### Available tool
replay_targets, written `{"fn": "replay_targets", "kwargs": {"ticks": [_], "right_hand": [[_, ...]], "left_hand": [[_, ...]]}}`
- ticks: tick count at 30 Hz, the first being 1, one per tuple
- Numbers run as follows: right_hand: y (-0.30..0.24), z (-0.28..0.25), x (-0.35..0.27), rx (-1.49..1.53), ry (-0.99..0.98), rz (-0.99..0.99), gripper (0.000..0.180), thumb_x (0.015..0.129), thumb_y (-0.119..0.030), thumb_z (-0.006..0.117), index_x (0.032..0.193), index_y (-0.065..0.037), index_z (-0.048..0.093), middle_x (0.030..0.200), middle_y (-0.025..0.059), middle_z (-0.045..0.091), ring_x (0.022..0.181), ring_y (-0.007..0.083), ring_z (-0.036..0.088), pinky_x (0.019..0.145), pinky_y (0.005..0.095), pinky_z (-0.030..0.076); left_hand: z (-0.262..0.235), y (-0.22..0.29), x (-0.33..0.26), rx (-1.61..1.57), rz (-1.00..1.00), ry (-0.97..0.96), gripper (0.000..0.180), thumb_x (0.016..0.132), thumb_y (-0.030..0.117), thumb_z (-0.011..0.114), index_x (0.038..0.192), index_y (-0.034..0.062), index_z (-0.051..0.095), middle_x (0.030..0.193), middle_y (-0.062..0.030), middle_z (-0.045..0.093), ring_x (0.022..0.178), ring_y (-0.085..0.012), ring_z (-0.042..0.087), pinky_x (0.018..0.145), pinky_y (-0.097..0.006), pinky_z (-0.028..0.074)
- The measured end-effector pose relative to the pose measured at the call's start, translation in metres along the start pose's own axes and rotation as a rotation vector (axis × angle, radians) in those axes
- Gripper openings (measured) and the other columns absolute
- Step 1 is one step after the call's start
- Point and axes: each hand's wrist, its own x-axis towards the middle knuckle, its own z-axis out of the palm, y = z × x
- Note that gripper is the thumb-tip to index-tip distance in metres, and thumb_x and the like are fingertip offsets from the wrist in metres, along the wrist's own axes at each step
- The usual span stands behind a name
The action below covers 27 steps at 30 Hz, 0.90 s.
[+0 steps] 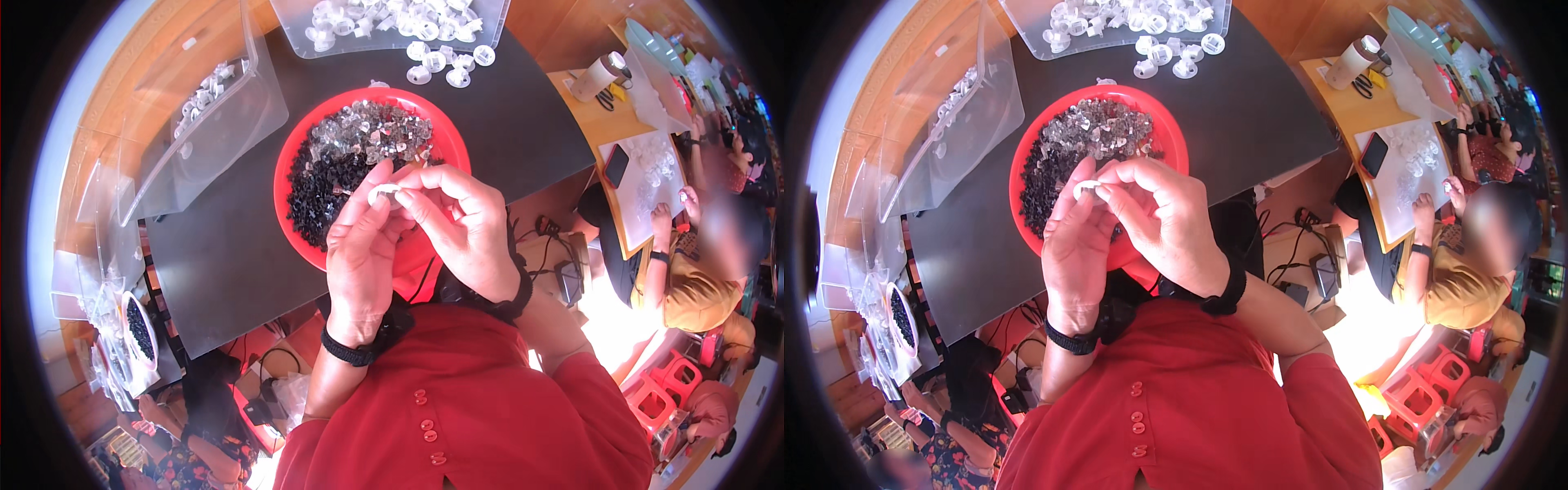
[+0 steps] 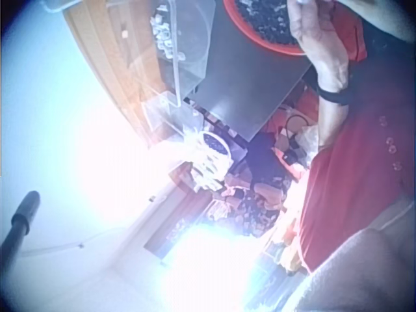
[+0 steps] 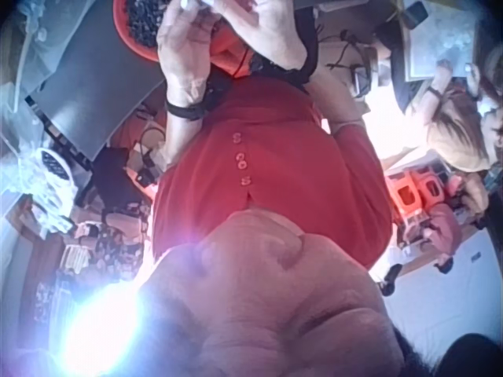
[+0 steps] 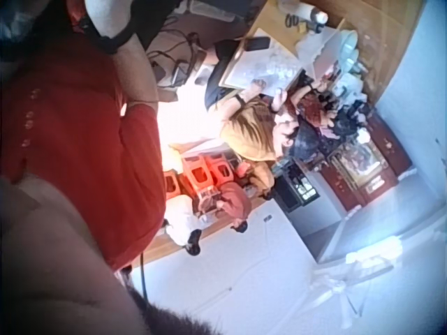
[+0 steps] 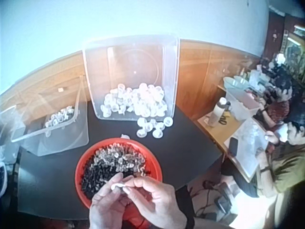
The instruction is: Sorting and inspecting small plastic components from a red bowl in a workspace.
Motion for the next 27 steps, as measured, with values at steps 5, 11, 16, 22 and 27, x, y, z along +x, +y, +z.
{"fn": "replay_targets", "kwargs": {"ticks": [5,11,16,22,27], "right_hand": [[-0.013,-0.018,0.015,0.006,-0.092,0.133,0.009,0.088,-0.001,0.067,0.096,0.002,0.065,0.085,0.0075,0.068,0.073,0.0099,0.065,0.066,0.0237,0.051],[-0.01,-0.061,0.034,-0.604,-0.211,-0.073,0.004,0.081,-0.003,0.069,0.084,-0.001,0.066,0.081,0.0098,0.063,0.07,0.025,0.065,0.064,0.0338,0.051],[-0.01,-0.05,0.025,-1.016,-0.408,-0.19,0.006,0.076,-0.009,0.071,0.078,-0.008,0.066,0.076,0.0061,0.056,0.072,0.0256,0.059,0.068,0.0372,0.043],[-0.001,-0.041,0.029,-1.21,-0.463,-0.228,0.006,0.074,-0.011,0.072,0.073,-0.01,0.066,0.075,0.0026,0.057,0.071,0.0223,0.058,0.067,0.0353,0.038],[-0.005,-0.041,0.035,-1.246,-0.556,-0.195,0.007,0.074,-0.011,0.072,0.073,-0.01,0.065,0.074,0.0024,0.058,0.069,0.0225,0.058,0.067,0.0358,0.038]], "left_hand": [[-0.009,0.004,0.001,-0.039,0.018,-0.031,0.043,0.095,0.01,0.049,0.136,-0.0032,0.047,0.121,-0.0173,0.062,0.091,-0.0167,0.061,0.086,-0.031,0.049],[-0.02,0.015,-0.002,-0.009,0.086,0.048,0.04,0.095,0.009,0.048,0.133,-0.0034,0.049,0.121,-0.0206,0.061,0.087,-0.0164,0.062,0.084,-0.029,0.049],[-0.018,0.012,-0.003,0.088,0.073,0.086,0.035,0.096,0.007,0.047,0.129,-0.0032,0.053,0.117,-0.0193,0.063,0.087,-0.015,0.064,0.085,-0.028,0.051],[-0.018,0.011,-0.007,0.102,0.086,0.055,0.032,0.096,0.007,0.049,0.126,-0.0018,0.055,0.118,-0.0186,0.063,0.089,-0.0143,0.063,0.085,-0.028,0.05],[-0.02,0.007,-0.009,0.155,0.1,0.035,0.024,0.096,0.009,0.054,0.118,0.0009,0.058,0.115,-0.0158,0.063,0.088,-0.0116,0.062,0.083,-0.025,0.049]]}}
